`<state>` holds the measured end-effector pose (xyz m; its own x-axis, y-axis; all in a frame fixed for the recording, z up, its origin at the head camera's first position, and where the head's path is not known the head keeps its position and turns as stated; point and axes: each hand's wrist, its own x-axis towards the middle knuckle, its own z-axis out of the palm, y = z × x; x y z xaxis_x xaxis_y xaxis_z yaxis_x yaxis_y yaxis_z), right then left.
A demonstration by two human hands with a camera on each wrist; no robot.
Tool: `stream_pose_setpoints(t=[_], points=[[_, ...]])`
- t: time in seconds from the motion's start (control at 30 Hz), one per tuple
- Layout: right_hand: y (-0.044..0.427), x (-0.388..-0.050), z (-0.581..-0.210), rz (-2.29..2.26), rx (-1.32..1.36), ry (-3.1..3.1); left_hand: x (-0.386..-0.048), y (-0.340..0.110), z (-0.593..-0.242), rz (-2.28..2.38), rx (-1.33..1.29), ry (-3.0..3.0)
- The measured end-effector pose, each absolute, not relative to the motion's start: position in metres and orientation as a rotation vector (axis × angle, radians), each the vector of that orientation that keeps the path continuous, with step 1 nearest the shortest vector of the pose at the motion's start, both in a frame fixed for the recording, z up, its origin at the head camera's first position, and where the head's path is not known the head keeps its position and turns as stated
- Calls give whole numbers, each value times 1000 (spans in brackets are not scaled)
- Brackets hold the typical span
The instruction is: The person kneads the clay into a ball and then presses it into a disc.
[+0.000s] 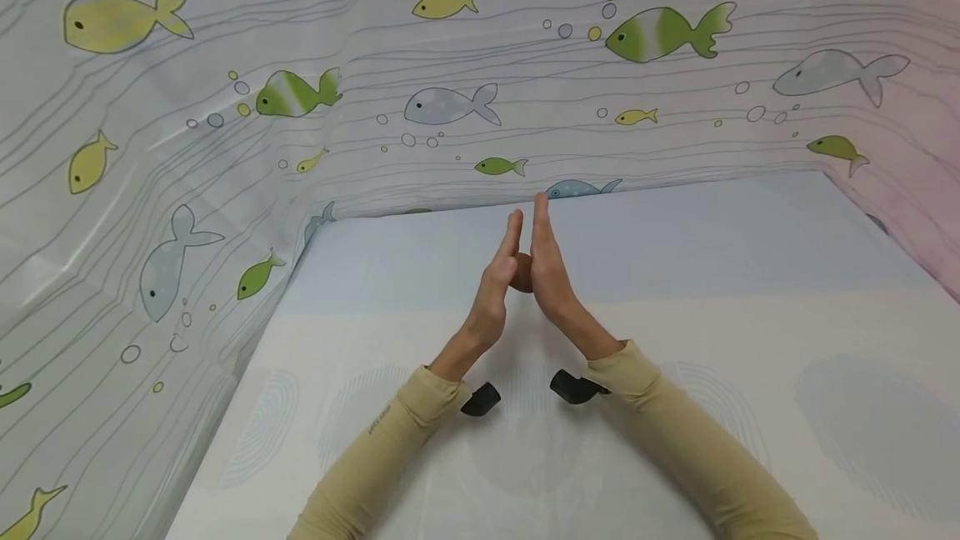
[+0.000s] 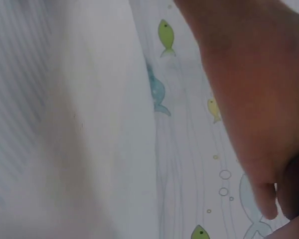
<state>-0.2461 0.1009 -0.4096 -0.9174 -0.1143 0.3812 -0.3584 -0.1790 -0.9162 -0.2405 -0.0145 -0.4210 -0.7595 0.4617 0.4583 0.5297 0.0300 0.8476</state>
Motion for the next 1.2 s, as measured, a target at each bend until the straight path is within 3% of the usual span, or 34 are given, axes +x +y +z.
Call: stream_pose_setpoints(t=[0.4,0.77,1.2], points=[[102,-245,-421,2365,512,-1962,-229,-11,-406,-1753,-1102,-2154],[94,-233,-431,2434,654,-1915,-247,-13,-392,-1677,-1120,-2132],[89,-221,-427,2420,825,-1899,-269,-18,-406,-1815,-1006,-2133]])
